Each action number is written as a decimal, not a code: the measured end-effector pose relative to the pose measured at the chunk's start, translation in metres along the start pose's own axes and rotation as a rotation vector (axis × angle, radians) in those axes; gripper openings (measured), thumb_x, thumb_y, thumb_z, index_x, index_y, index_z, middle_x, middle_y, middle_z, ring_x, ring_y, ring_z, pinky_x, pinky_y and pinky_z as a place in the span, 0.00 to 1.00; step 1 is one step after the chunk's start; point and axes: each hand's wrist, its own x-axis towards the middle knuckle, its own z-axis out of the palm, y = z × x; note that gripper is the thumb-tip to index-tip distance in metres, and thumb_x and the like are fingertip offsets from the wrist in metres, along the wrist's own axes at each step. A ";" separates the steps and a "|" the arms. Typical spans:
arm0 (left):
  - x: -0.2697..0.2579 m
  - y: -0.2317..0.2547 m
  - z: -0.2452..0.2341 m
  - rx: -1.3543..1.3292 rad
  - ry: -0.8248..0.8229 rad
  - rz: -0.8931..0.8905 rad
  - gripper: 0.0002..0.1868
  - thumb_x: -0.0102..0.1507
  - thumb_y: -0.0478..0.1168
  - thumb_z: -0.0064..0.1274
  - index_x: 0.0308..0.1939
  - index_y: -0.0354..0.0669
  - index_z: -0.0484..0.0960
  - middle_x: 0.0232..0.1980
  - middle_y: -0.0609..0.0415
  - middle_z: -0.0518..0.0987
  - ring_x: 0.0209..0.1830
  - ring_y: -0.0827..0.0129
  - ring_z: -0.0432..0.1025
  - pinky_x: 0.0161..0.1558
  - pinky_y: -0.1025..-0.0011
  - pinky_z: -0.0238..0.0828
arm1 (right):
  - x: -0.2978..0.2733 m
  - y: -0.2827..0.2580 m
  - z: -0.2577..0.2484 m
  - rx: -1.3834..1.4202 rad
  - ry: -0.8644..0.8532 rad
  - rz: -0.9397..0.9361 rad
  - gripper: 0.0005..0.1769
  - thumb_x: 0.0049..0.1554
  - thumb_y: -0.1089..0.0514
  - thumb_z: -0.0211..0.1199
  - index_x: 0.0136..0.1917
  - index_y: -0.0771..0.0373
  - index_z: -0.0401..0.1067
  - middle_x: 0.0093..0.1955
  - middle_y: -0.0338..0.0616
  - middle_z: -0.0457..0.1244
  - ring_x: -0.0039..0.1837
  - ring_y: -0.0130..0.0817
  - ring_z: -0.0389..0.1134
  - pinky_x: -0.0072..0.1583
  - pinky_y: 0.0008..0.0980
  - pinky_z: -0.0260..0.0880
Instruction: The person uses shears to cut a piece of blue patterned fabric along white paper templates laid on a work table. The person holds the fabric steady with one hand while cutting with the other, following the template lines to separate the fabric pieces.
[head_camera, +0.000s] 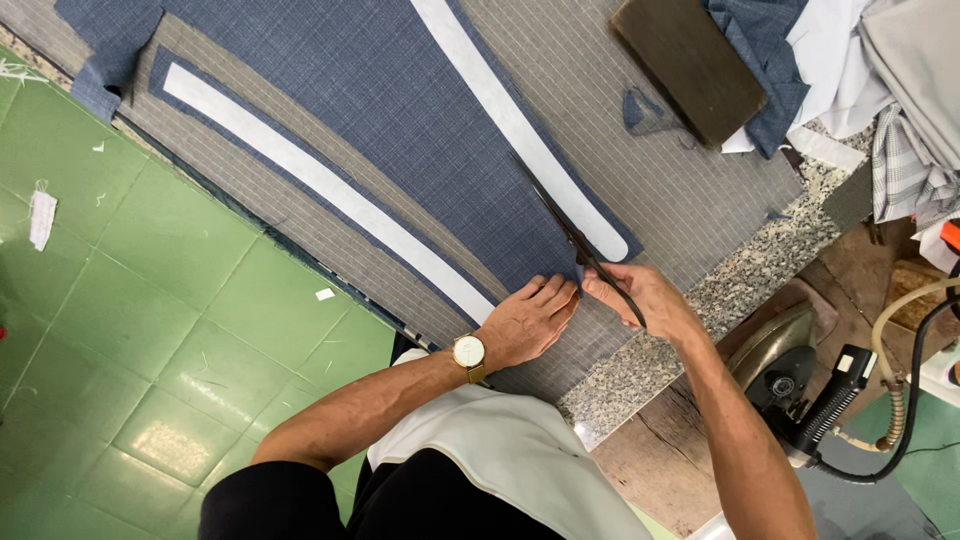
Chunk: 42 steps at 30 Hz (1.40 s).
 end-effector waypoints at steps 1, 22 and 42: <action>-0.001 0.000 0.003 0.000 0.001 0.000 0.15 0.68 0.42 0.42 0.52 0.35 0.75 0.58 0.42 0.68 0.64 0.48 0.63 0.60 0.58 0.60 | -0.003 -0.004 0.001 -0.001 0.000 0.000 0.31 0.57 0.44 0.68 0.63 0.72 0.72 0.22 0.45 0.62 0.22 0.30 0.61 0.24 0.22 0.61; -0.005 -0.004 0.009 -0.015 0.061 -0.011 0.15 0.68 0.42 0.40 0.53 0.39 0.74 0.58 0.44 0.68 0.65 0.50 0.63 0.61 0.58 0.60 | 0.023 -0.023 0.017 -0.035 0.048 -0.131 0.23 0.57 0.49 0.69 0.55 0.71 0.76 0.19 0.46 0.60 0.21 0.29 0.60 0.21 0.21 0.59; -0.002 -0.011 -0.005 -0.040 0.018 0.024 0.17 0.63 0.42 0.48 0.53 0.38 0.77 0.57 0.44 0.71 0.63 0.52 0.66 0.61 0.59 0.62 | 0.043 -0.055 0.029 -0.072 0.042 -0.121 0.27 0.57 0.45 0.68 0.56 0.72 0.75 0.20 0.46 0.60 0.22 0.28 0.60 0.22 0.22 0.60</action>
